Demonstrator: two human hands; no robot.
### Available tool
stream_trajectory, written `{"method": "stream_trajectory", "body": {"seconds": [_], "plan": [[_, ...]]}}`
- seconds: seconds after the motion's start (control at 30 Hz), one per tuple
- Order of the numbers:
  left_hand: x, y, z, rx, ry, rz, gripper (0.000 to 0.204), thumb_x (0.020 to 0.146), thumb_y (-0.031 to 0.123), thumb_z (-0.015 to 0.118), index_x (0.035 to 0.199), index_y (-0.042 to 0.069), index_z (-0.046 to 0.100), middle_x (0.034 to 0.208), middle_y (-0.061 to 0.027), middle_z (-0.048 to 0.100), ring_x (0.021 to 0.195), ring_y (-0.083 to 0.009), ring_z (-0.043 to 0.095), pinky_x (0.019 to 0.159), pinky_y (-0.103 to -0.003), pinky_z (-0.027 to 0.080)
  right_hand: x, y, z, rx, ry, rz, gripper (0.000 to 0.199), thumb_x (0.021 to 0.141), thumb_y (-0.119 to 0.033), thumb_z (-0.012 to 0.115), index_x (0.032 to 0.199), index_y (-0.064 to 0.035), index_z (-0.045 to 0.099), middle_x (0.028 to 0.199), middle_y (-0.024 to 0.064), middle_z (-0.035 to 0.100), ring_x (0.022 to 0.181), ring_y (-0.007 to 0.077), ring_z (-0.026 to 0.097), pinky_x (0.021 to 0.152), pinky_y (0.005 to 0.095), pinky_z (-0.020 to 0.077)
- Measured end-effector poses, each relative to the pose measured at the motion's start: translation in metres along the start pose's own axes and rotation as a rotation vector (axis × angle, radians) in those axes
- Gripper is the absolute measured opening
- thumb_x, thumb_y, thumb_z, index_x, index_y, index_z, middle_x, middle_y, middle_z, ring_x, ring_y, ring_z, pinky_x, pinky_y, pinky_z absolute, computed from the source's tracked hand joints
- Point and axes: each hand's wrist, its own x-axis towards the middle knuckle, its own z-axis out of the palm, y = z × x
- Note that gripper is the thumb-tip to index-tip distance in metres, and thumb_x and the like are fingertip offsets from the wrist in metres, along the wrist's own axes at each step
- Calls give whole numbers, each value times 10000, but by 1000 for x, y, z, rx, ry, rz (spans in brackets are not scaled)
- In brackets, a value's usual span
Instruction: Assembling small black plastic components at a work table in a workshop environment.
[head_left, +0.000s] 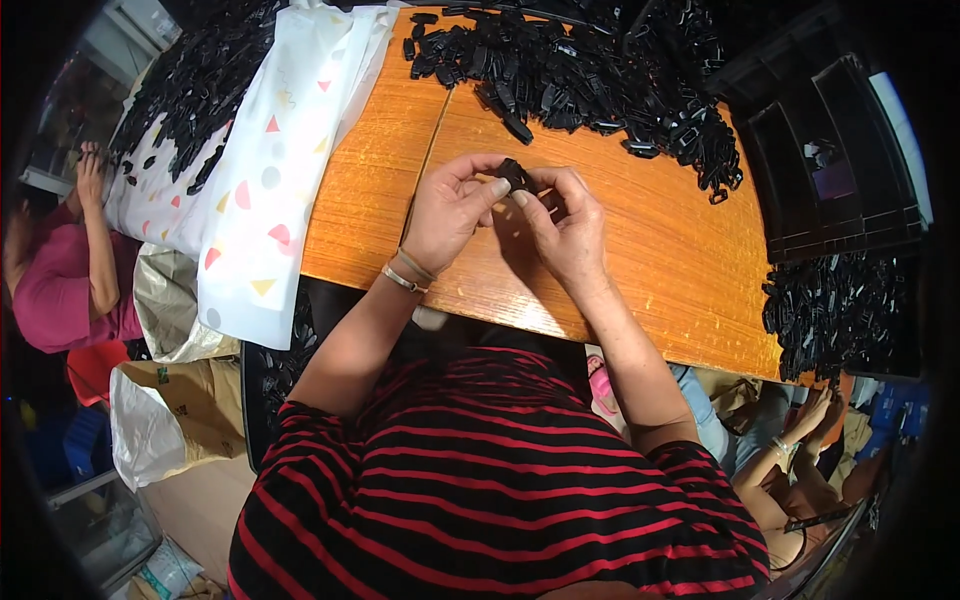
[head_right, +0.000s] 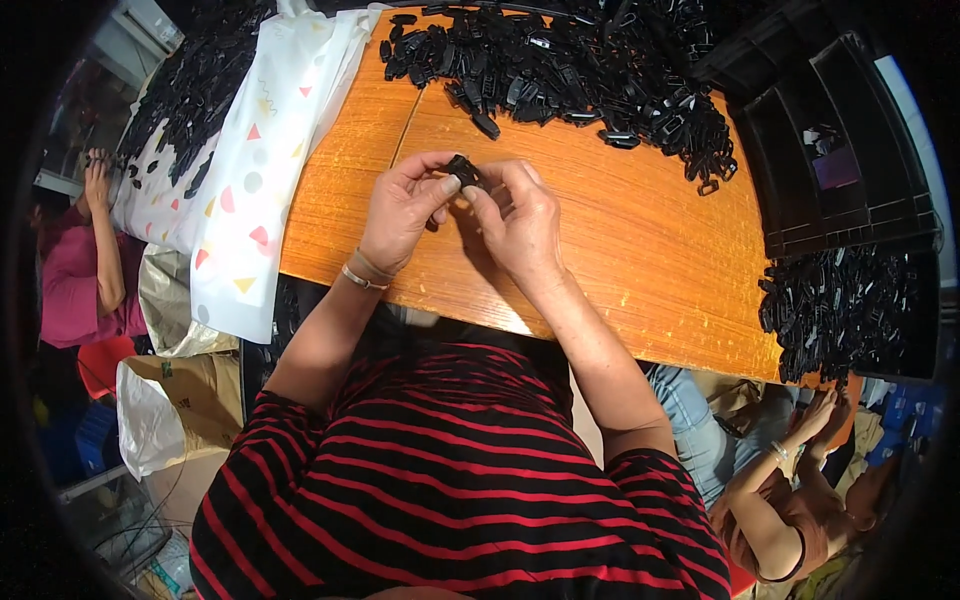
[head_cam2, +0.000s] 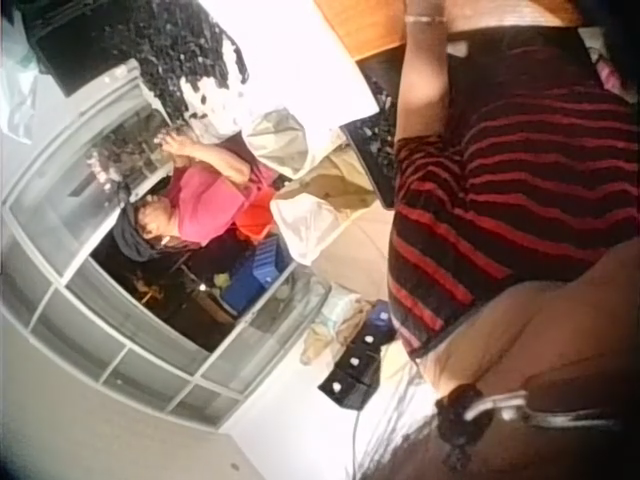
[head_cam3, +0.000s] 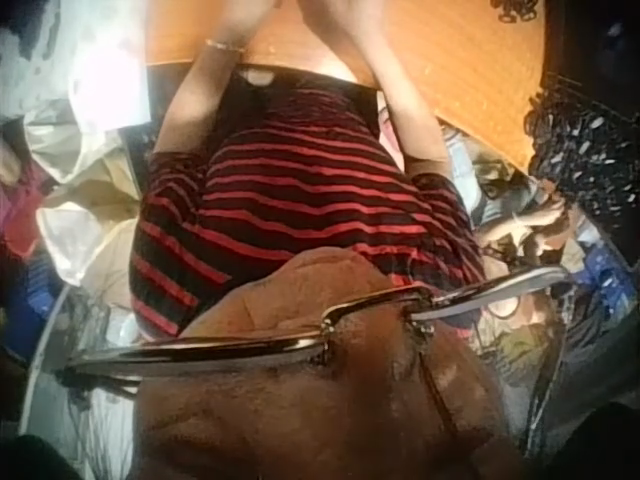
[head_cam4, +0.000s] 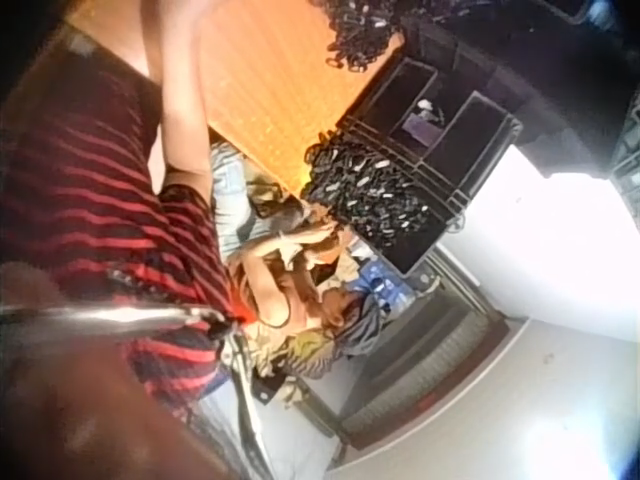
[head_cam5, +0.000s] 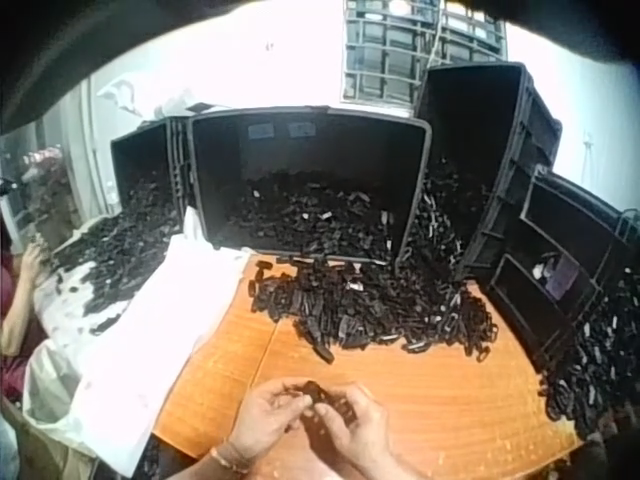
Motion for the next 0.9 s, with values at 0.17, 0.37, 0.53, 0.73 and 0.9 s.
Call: {"method": "stream_trajectory", "body": {"seconds": [0.17,0.37,0.53,0.73,0.9], "plan": [[-13,-2,10,21,39,71,252,949,100,592,1175,-10,595,842,16,630,641,-1,504,551,-144,398,-9,-7,10,-291,63,-209,286,769,-25,732,1036,-31,629,889,111,607,682,198,627,577,296,498],[-24,-1,12,-30,42,178,220,1020,184,467,1008,13,605,892,-18,619,764,-58,552,642,-190,435,-27,-10,28,-48,-45,-89,454,792,-161,750,1179,-37,547,913,155,610,726,310,632,610,366,510],[-43,25,0,110,18,108,252,1017,222,459,908,24,571,812,-18,583,732,-90,537,670,-234,450,-38,-32,50,164,-97,50,391,849,-103,680,1200,-23,527,836,129,614,683,206,612,626,313,494],[-104,59,-76,696,-78,-198,237,967,169,507,845,-7,607,776,-73,595,710,-153,562,654,-296,452,-43,-39,43,212,-584,93,403,835,-160,729,1190,-66,563,816,77,637,659,193,623,602,310,484],[-127,106,-85,1307,-188,-236,132,856,79,642,947,-10,677,864,-142,661,823,-240,643,717,-325,485,-12,12,-20,-115,-249,1,200,834,-142,722,1003,-48,669,857,121,656,720,235,644,665,322,514]]}}
